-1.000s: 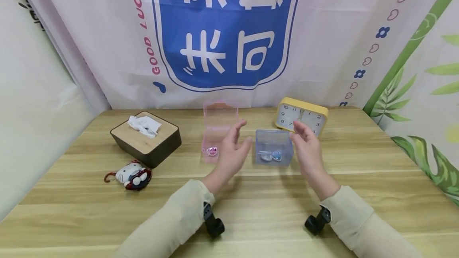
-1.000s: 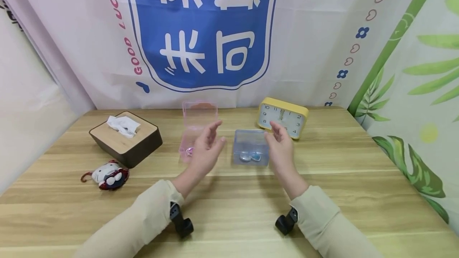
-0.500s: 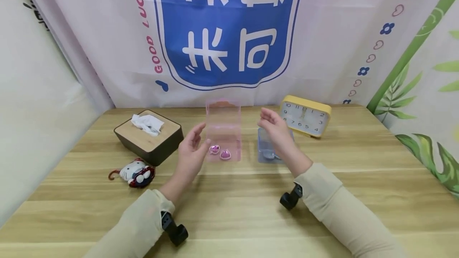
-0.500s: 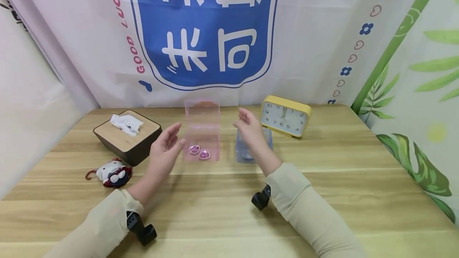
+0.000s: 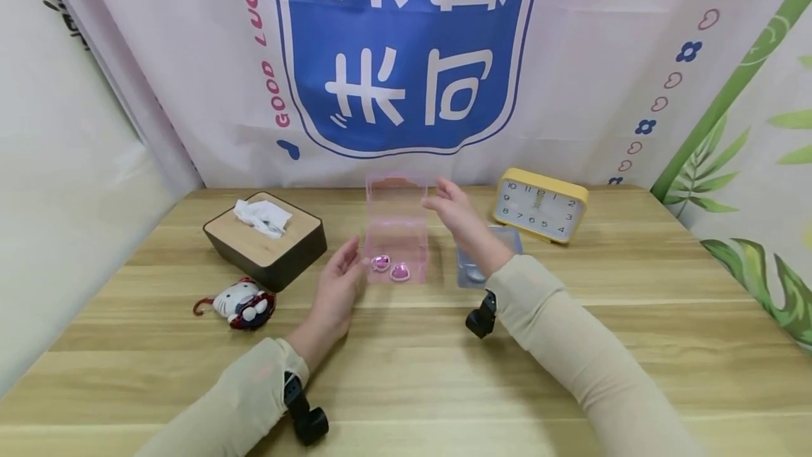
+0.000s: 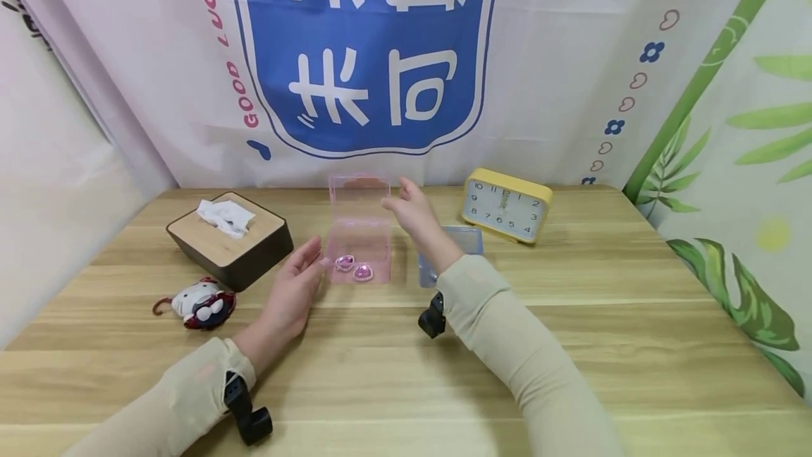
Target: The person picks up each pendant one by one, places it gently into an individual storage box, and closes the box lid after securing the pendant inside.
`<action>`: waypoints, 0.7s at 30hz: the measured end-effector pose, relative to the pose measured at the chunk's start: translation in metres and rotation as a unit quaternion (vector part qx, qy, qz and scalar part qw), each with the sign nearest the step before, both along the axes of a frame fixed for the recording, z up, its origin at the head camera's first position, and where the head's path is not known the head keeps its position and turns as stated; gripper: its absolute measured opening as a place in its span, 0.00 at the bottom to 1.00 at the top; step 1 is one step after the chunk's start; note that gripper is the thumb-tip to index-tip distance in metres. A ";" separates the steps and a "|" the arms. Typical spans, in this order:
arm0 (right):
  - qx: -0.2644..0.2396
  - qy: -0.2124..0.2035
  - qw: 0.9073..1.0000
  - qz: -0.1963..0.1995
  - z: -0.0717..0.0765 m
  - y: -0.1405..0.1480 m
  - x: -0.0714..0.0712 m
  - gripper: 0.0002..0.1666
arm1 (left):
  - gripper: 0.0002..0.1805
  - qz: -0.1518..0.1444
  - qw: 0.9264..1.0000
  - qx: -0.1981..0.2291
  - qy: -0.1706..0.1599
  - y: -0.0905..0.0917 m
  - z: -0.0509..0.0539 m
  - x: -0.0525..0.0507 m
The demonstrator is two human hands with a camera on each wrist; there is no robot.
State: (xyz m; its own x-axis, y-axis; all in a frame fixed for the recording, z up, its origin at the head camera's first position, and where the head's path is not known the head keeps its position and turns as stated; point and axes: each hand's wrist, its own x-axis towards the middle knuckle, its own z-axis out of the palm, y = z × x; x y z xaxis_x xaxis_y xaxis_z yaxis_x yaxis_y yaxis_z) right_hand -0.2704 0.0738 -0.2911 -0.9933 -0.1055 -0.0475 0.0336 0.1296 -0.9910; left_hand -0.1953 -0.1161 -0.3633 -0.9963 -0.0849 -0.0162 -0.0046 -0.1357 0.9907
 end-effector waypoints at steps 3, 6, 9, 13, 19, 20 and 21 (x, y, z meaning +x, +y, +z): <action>-0.019 0.004 1.000 0.003 -0.001 -0.006 -0.003 0.40 | 0.32 0.001 1.000 0.005 -0.001 0.004 -0.004 0.000; -0.027 0.009 1.000 0.004 -0.001 -0.010 -0.004 0.40 | 0.31 0.001 1.000 0.009 0.000 0.007 -0.006 -0.001; -0.031 0.015 0.999 0.001 -0.001 -0.012 -0.004 0.39 | 0.30 0.003 1.000 0.007 -0.001 0.008 -0.007 -0.002; -0.035 0.017 0.999 0.000 -0.002 -0.011 -0.003 0.39 | 0.29 0.007 1.000 -0.002 0.000 0.009 -0.008 -0.002; -0.037 0.024 0.999 0.003 -0.003 -0.009 0.004 0.37 | 0.28 0.006 1.000 -0.013 0.006 0.008 -0.008 -0.003; -0.038 0.026 0.999 0.004 -0.003 -0.009 0.006 0.36 | 0.28 0.006 1.000 -0.015 0.009 0.008 -0.009 -0.003; -0.039 0.028 0.999 0.005 -0.003 -0.009 0.007 0.36 | 0.28 0.007 1.000 -0.017 0.009 0.008 -0.009 -0.003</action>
State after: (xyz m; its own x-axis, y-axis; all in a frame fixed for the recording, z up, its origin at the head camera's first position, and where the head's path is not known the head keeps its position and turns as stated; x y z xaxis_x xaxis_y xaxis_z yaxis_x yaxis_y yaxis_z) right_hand -0.2635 0.0653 -0.2941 -0.9931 -0.1157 0.0175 -0.0235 0.0511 -0.9984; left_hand -0.1985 -0.1080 -0.3718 -0.9951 -0.0984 0.0042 0.0142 -0.1015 0.9947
